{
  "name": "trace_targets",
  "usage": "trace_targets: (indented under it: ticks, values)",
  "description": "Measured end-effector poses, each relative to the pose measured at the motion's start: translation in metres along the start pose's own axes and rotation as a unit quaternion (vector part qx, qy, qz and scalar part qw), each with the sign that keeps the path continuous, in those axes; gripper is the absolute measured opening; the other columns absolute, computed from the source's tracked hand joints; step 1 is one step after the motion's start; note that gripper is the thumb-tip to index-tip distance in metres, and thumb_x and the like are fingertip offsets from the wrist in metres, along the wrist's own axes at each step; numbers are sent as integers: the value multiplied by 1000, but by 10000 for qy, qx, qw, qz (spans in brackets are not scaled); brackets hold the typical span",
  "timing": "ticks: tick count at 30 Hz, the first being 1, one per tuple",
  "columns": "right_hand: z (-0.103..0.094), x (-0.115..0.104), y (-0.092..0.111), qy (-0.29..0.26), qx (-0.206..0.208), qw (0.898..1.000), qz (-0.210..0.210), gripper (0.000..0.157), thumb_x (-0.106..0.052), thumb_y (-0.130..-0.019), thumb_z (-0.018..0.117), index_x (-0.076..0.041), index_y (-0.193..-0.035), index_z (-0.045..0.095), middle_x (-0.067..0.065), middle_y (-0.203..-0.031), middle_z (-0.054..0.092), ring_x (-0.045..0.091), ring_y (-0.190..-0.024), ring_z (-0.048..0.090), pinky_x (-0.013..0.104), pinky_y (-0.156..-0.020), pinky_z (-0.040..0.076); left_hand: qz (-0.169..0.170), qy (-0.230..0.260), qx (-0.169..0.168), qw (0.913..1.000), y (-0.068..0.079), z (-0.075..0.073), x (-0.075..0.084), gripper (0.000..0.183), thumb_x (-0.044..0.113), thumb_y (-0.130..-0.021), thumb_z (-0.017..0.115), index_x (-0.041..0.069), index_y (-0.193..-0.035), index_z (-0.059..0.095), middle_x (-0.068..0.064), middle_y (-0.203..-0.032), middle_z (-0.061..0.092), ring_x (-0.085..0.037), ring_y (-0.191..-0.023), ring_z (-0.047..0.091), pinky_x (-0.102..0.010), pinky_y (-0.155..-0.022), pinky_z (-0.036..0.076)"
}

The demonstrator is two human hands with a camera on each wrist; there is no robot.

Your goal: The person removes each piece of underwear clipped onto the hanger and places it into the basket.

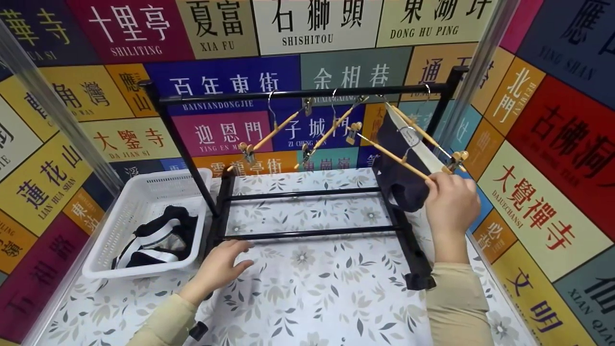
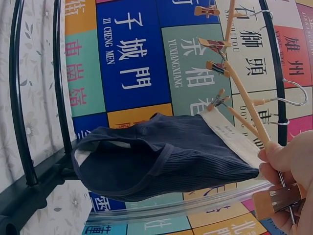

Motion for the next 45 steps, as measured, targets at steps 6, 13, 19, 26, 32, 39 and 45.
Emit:
trace_targets:
  ticks: [6,13,19,26,32,39,45]
  values:
    - [-6,1,-7,96,108,9997,182,20,-21,-97,64,-6,-107,71,21,-102,68,44,-95,51,61,-71,40,117,37,-40,9999,0,8,8,35,25,-85,77,11,-116,67,-8,-110,68,-30,-101,64,-48,-84,50]
    - [-7,-1,-17,235,68,9989,399,25,-24,-100,59,-5,-112,71,21,-107,67,44,-97,51,61,-74,40,211,-33,-74,9997,-2,16,16,34,27,-85,77,12,-114,67,-6,-107,69,-29,-100,64,-46,-85,50]
    - [-16,-6,-22,252,296,9984,401,23,-22,-99,60,-5,-111,71,21,-108,69,44,-96,51,60,-74,40,270,31,-52,9996,-1,19,22,33,26,-86,76,10,-114,67,-7,-106,69,-29,-98,65,-46,-85,50]
    - [-23,-5,-20,342,373,9978,419,22,-20,-99,60,-4,-109,71,22,-105,69,46,-97,53,63,-73,42,267,57,-102,9996,0,23,24,34,25,-86,77,10,-114,67,-7,-105,69,-29,-96,65,-46,-81,51]
    - [-31,-7,-24,392,547,9972,312,24,-22,-99,59,-4,-107,72,23,-103,68,46,-93,52,63,-72,41,314,-12,-104,9995,-2,25,26,35,27,-85,77,11,-114,67,-6,-103,69,-27,-94,66,-45,-81,51]
    - [-33,-12,-35,479,493,9970,351,25,-23,-100,59,-4,-109,72,20,-109,69,44,-94,52,61,-71,39,254,-38,-196,9995,-8,32,32,34,29,-86,76,12,-115,67,-5,-105,69,-27,-98,65,-46,-82,51]
    - [-28,-13,-48,680,102,9968,402,26,-22,-101,56,-3,-112,69,23,-111,66,46,-97,50,63,-71,40,274,-66,-281,9992,-11,39,40,35,30,-87,75,13,-116,67,-5,-105,68,-26,-98,64,-45,-81,51]
Point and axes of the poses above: each hand's wrist, its own y-axis away from the middle knuckle, its own z-axis out of the palm, x = y × z, the point moved 10 cm from there along -y, towards the middle knuckle
